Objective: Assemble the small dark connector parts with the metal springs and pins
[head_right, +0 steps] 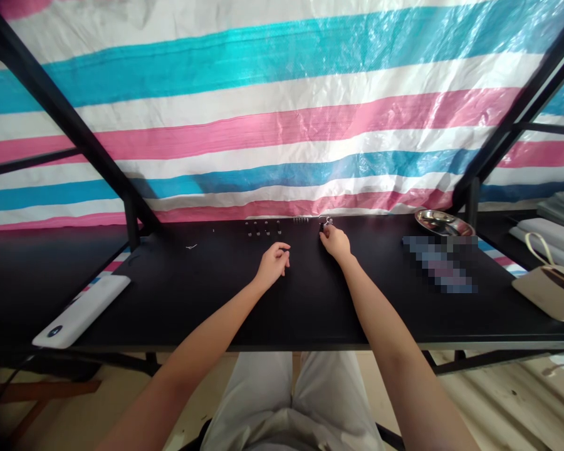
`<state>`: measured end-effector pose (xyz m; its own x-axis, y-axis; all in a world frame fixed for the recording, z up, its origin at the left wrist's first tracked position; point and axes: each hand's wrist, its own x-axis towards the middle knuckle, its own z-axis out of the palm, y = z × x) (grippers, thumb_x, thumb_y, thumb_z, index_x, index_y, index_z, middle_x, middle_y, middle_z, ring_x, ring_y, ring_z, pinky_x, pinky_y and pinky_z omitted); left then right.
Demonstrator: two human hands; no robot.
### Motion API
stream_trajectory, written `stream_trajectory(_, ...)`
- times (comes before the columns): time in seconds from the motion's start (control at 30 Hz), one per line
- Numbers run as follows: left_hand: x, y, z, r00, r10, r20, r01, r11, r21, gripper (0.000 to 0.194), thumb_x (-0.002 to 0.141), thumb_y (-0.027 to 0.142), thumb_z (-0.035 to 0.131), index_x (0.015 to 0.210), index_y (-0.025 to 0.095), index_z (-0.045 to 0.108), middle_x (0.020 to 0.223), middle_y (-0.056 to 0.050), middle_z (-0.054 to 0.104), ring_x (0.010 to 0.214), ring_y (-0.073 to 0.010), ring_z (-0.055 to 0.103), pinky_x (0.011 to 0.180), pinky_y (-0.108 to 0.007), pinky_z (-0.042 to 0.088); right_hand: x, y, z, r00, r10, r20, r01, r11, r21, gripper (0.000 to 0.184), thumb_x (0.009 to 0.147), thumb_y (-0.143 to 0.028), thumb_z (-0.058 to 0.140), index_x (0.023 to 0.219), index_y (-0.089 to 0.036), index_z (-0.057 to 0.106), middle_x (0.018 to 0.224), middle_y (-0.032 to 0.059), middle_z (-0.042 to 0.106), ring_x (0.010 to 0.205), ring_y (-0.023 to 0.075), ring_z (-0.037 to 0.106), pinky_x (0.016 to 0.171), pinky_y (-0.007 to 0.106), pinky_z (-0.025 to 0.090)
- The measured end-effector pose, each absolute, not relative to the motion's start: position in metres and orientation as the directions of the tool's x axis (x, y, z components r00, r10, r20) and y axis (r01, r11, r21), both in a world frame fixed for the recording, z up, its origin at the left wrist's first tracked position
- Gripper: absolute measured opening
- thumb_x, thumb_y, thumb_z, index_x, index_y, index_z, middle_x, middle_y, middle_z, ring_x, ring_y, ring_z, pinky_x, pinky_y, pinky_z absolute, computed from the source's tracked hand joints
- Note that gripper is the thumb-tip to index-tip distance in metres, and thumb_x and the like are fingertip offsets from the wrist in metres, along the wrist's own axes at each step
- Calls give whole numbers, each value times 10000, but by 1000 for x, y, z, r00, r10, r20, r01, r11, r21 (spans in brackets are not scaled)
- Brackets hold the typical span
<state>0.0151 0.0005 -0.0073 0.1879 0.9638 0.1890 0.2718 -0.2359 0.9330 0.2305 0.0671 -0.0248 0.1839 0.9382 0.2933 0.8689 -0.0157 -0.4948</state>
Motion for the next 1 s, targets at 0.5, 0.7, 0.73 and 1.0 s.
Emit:
stream_trajectory(0.5,14,2,-9,201,962,187,281,-240,929,182,788,242,441,934,169,520,546,63,529,338,-45,432,393,-171,366,235,75,-21,168,958,234,895,-49,-444,178,783,-342,518,859,-200,593,835,60,652,760,183,588,617,249,386)
stream_trajectory(0.7,15,1,-8,195,962,189,279,-239,930,175,782,242,442,921,170,522,541,65,526,336,-50,431,388,-180,366,238,75,-19,138,968,208,916,-44,-399,178,785,-347,520,845,-198,597,839,63,649,766,189,586,623,258,392)
stream_trajectory(0.73,15,1,-8,193,963,187,279,-237,931,174,783,242,442,920,170,522,541,64,527,336,-50,431,388,-179,366,239,76,-19,135,971,195,916,-47,-398,171,783,-338,526,842,-195,600,837,65,648,766,187,587,627,258,396)
stream_trajectory(1.0,14,1,-9,200,962,185,279,-237,931,160,786,230,443,912,171,522,547,61,532,340,-41,432,396,-165,372,251,82,-24,215,966,143,874,-125,-469,129,727,-180,570,843,-159,624,850,91,657,796,192,607,682,263,429)
